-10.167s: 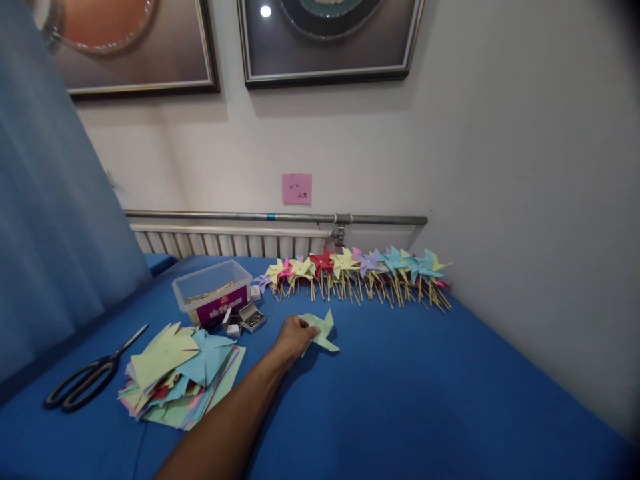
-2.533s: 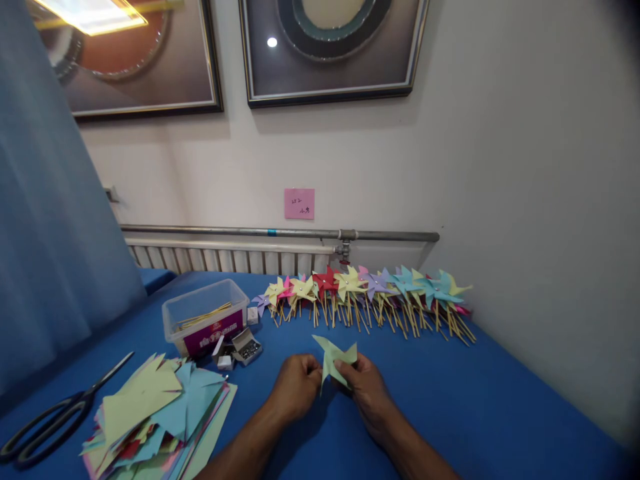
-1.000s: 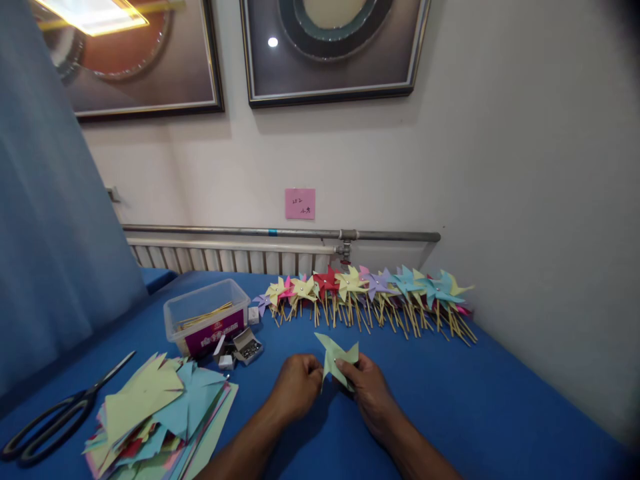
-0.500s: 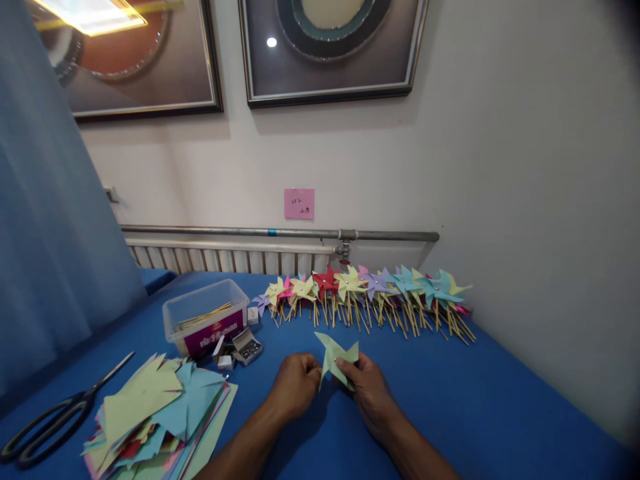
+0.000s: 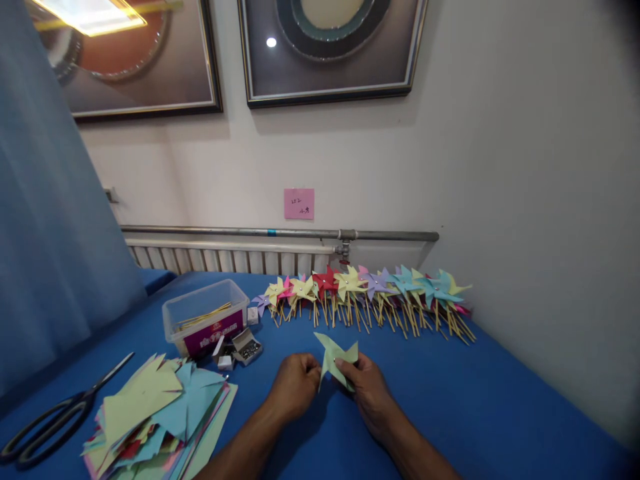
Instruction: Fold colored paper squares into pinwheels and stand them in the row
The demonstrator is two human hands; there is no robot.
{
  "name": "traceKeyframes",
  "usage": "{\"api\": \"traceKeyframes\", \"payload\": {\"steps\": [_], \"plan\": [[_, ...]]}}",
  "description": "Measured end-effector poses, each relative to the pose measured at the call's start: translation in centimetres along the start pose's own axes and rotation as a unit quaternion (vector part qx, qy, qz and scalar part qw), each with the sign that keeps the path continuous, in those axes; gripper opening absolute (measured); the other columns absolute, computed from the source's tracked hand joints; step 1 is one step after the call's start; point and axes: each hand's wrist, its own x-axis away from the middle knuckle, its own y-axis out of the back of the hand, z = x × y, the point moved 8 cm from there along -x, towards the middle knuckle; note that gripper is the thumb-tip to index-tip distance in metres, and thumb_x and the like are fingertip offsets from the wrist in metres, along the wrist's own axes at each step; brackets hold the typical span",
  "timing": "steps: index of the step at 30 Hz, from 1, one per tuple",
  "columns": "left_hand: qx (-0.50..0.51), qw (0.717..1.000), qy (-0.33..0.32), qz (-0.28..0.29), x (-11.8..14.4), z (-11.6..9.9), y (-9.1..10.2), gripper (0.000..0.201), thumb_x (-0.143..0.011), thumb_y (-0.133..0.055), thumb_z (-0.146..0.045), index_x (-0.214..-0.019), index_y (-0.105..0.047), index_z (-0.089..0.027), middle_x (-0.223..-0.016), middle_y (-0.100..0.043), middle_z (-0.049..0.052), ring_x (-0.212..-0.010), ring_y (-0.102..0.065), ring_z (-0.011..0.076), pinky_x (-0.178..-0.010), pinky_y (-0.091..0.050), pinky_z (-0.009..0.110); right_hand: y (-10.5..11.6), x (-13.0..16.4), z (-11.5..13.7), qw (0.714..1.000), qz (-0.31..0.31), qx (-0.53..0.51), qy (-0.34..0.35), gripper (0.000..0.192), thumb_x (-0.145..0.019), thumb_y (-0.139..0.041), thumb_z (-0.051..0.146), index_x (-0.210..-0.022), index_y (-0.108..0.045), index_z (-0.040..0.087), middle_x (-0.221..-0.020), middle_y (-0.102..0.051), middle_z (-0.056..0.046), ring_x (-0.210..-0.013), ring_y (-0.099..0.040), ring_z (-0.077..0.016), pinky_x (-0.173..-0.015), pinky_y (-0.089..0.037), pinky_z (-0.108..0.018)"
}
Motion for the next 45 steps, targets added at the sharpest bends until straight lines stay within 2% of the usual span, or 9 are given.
{"api": "traceKeyframes", "payload": {"steps": [6,13,17,27,34,45], "plan": [[0.008,1.000,0.003,0.007,0.0,0.0,-0.1,0.017,-0.077,-0.049,-0.017,-0.066,-0.061,-0.017,-0.055,-0.056,-0.002,-0.053,-0.048,0.0114,-0.052,-0.031,0.022,-0.6,0.5,0.7,1.000,0.008,-0.002,0.002,0.039,-0.062,-0.086,0.038,-0.090,-0.071,0.015,-0.078,-0.076,-0.005,-0.068,-0.070,-0.0224,-0.066,-0.055,-0.030],[0.006,1.000,0.003,0.004,0.1,-0.1,-0.1,0.016,-0.077,-0.050,-0.017,-0.066,-0.061,-0.016,-0.055,-0.056,-0.002,-0.053,-0.048,0.0113,-0.051,-0.030,0.022,-0.2,0.0,0.2,1.000,0.003,-0.004,0.003,0.039,-0.061,-0.086,0.040,-0.087,-0.071,0.016,-0.076,-0.076,-0.005,-0.066,-0.069,-0.0217,-0.064,-0.054,-0.030],[-0.009,1.000,0.001,-0.008,0.1,-0.1,0.2,0.016,-0.077,-0.050,-0.017,-0.067,-0.062,-0.016,-0.057,-0.058,-0.001,-0.055,-0.050,0.0121,-0.052,-0.032,0.022,-0.2,0.2,0.3,1.000,0.002,0.003,0.004,0.038,-0.062,-0.085,0.039,-0.088,-0.071,0.016,-0.077,-0.076,-0.005,-0.068,-0.069,-0.0221,-0.065,-0.053,-0.030],[-0.003,1.000,-0.003,0.003,0.0,-0.2,0.0,0.017,-0.077,-0.049,-0.017,-0.067,-0.063,-0.016,-0.057,-0.056,-0.002,-0.055,-0.048,0.0117,-0.053,-0.032,0.022,-0.8,0.9,1.3,1.000,0.014,0.000,-0.002,0.036,-0.061,-0.085,0.033,-0.089,-0.071,0.015,-0.077,-0.076,-0.003,-0.067,-0.068,-0.0208,-0.066,-0.052,-0.029],[-0.001,1.000,0.001,0.001,0.1,0.0,-0.2,0.018,-0.077,-0.049,-0.018,-0.067,-0.063,-0.016,-0.056,-0.056,-0.003,-0.055,-0.048,0.0117,-0.054,-0.032,0.022,-0.8,0.9,1.5,1.000,0.013,0.012,0.012,0.034,-0.065,-0.083,0.037,-0.088,-0.071,0.016,-0.078,-0.077,-0.004,-0.068,-0.069,-0.0218,-0.066,-0.052,-0.029],[-0.057,0.998,-0.031,-0.025,0.4,-1.2,0.2,0.017,-0.076,-0.049,-0.016,-0.064,-0.062,-0.017,-0.058,-0.058,-0.002,-0.059,-0.051,0.0127,-0.058,-0.031,0.024,-0.9,0.9,1.6,1.000,0.015,0.007,0.020,0.032,-0.064,-0.082,0.033,-0.090,-0.072,0.017,-0.079,-0.077,-0.003,-0.068,-0.069,-0.0226,-0.065,-0.053,-0.030]]}}
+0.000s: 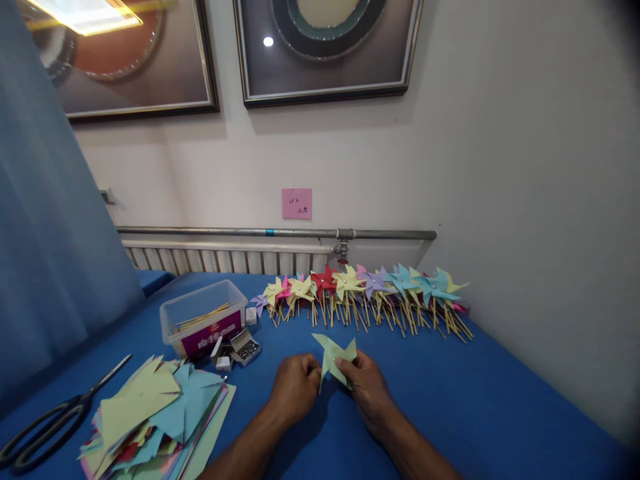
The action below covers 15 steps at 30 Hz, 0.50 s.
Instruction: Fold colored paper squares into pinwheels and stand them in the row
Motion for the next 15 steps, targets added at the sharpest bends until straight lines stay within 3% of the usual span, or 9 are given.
{"api": "traceKeyframes", "payload": {"steps": [15], "plan": [[-0.015,1.000,0.002,0.000,0.16,-0.26,0.15,0.018,-0.079,-0.050,-0.017,-0.065,-0.061,-0.016,-0.059,-0.058,-0.002,-0.059,-0.051,0.0124,-0.057,-0.029,0.024,0.08,-0.23,-0.12,1.000,0.003,0.002,0.007,0.034,-0.062,-0.083,0.032,-0.091,-0.073,0.017,-0.080,-0.077,-0.003,-0.071,-0.069,-0.0229,-0.068,-0.053,-0.030]]}}
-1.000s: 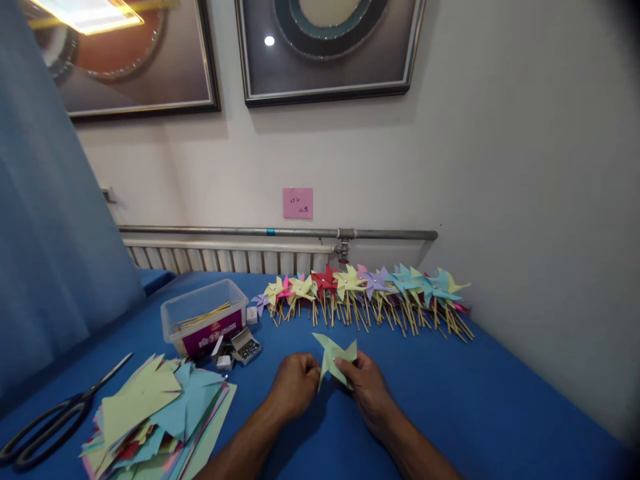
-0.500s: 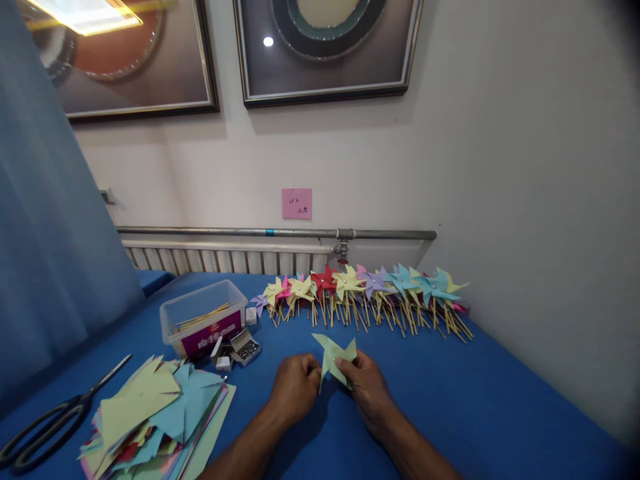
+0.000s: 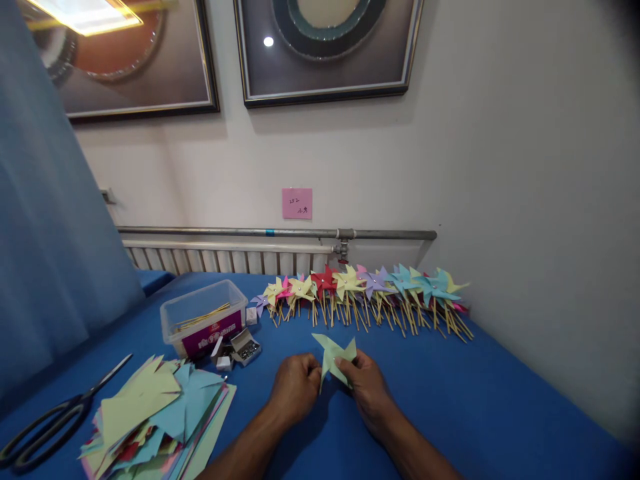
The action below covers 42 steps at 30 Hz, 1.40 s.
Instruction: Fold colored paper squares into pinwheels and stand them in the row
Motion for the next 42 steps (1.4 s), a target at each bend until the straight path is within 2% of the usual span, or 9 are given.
{"api": "traceKeyframes", "payload": {"steps": [11,17,23,29,42], "plan": [[0.005,1.000,-0.005,-0.002,0.05,-0.07,0.01,0.019,-0.079,-0.049,-0.017,-0.064,-0.060,-0.017,-0.059,-0.058,-0.002,-0.060,-0.052,0.0127,-0.058,-0.030,0.024,0.03,-0.09,-0.14,1.000,0.017,0.006,0.003,0.031,-0.066,-0.080,0.031,-0.093,-0.073,0.018,-0.082,-0.077,-0.004,-0.071,-0.069,-0.0231,-0.067,-0.052,-0.030],[0.003,1.000,0.004,-0.004,-0.01,0.15,-0.06,0.018,-0.079,-0.050,-0.016,-0.065,-0.061,-0.017,-0.058,-0.058,-0.002,-0.059,-0.052,0.0127,-0.058,-0.030,0.024,-0.17,0.05,0.11,1.000,0.017,0.000,0.004,0.032,-0.065,-0.082,0.032,-0.091,-0.073,0.018,-0.075,-0.076,-0.003,-0.071,-0.069,-0.0227,-0.068,-0.052,-0.030],[0.013,1.000,0.005,-0.001,0.03,-0.02,0.06,0.018,-0.079,-0.049,-0.015,-0.064,-0.061,-0.016,-0.059,-0.058,-0.002,-0.061,-0.052,0.0127,-0.058,-0.031,0.024,-0.25,0.29,0.45,1.000,0.007,0.019,-0.002,0.035,-0.065,-0.083,0.037,-0.091,-0.072,0.016,-0.080,-0.077,-0.004,-0.069,-0.068,-0.0213,-0.068,-0.052,-0.029],[0.005,1.000,0.002,-0.001,0.08,-0.07,0.09,0.020,-0.080,-0.049,-0.017,-0.064,-0.059,-0.016,-0.059,-0.057,-0.002,-0.060,-0.051,0.0125,-0.058,-0.031,0.024,-0.34,0.11,0.17,1.000,0.023,-0.003,0.001,0.029,-0.066,-0.082,0.031,-0.091,-0.072,0.018,-0.078,-0.076,-0.002,-0.067,-0.066,-0.0194,-0.068,-0.051,-0.028],[0.009,1.000,-0.011,-0.002,-0.02,-0.17,0.00,0.020,-0.079,-0.048,-0.017,-0.062,-0.059,-0.017,-0.057,-0.056,-0.002,-0.059,-0.050,0.0122,-0.057,-0.029,0.024,-0.45,0.36,0.60,1.000,0.013,0.005,0.002,0.032,-0.065,-0.082,0.032,-0.091,-0.073,0.017,-0.079,-0.077,-0.004,-0.070,-0.068,-0.0225,-0.067,-0.051,-0.030]]}}
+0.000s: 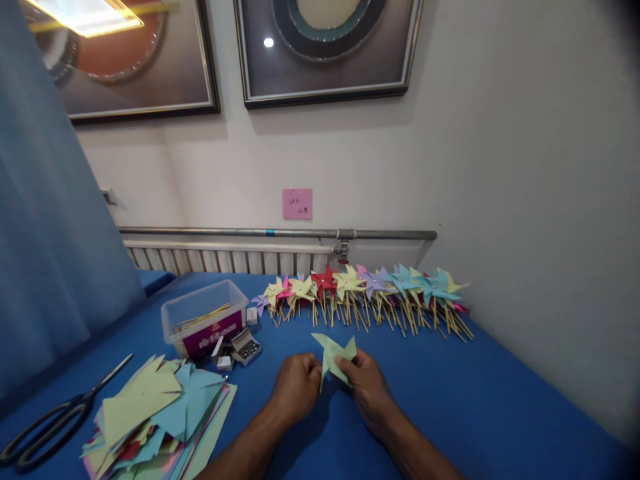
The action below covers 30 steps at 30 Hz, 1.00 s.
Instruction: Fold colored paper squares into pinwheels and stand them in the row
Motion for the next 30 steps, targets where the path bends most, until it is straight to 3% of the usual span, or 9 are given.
{"api": "traceKeyframes", "payload": {"steps": [16,23,30], "plan": [[0.023,1.000,0.006,-0.002,-0.1,0.6,-0.5,0.020,-0.080,-0.049,-0.016,-0.062,-0.057,-0.017,-0.057,-0.054,-0.002,-0.058,-0.048,0.0117,-0.058,-0.030,0.023,0.1,-0.2,-0.1,1.000,0.010,-0.012,0.010,0.031,-0.066,-0.082,0.032,-0.093,-0.074,0.017,-0.071,-0.074,-0.001,-0.067,-0.067,-0.0205,-0.066,-0.051,-0.029],[0.080,0.995,0.051,0.022,-0.2,1.1,-1.1,0.020,-0.080,-0.048,-0.016,-0.061,-0.053,-0.018,-0.054,-0.050,-0.004,-0.054,-0.043,0.0110,-0.053,-0.029,0.022,0.0,-0.1,-0.1,1.000,0.008,-0.013,0.010,0.032,-0.067,-0.082,0.032,-0.094,-0.073,0.017,-0.073,-0.075,-0.002,-0.067,-0.067,-0.0203,-0.065,-0.051,-0.029],[-0.002,1.000,-0.013,-0.008,0.1,0.0,-0.2,0.019,-0.079,-0.048,-0.016,-0.062,-0.056,-0.017,-0.057,-0.053,-0.003,-0.059,-0.049,0.0114,-0.058,-0.029,0.023,-0.1,-0.1,0.0,1.000,0.022,-0.018,0.012,0.029,-0.069,-0.081,0.031,-0.093,-0.073,0.017,-0.075,-0.075,-0.002,-0.069,-0.067,-0.0210,-0.067,-0.051,-0.029]]}}
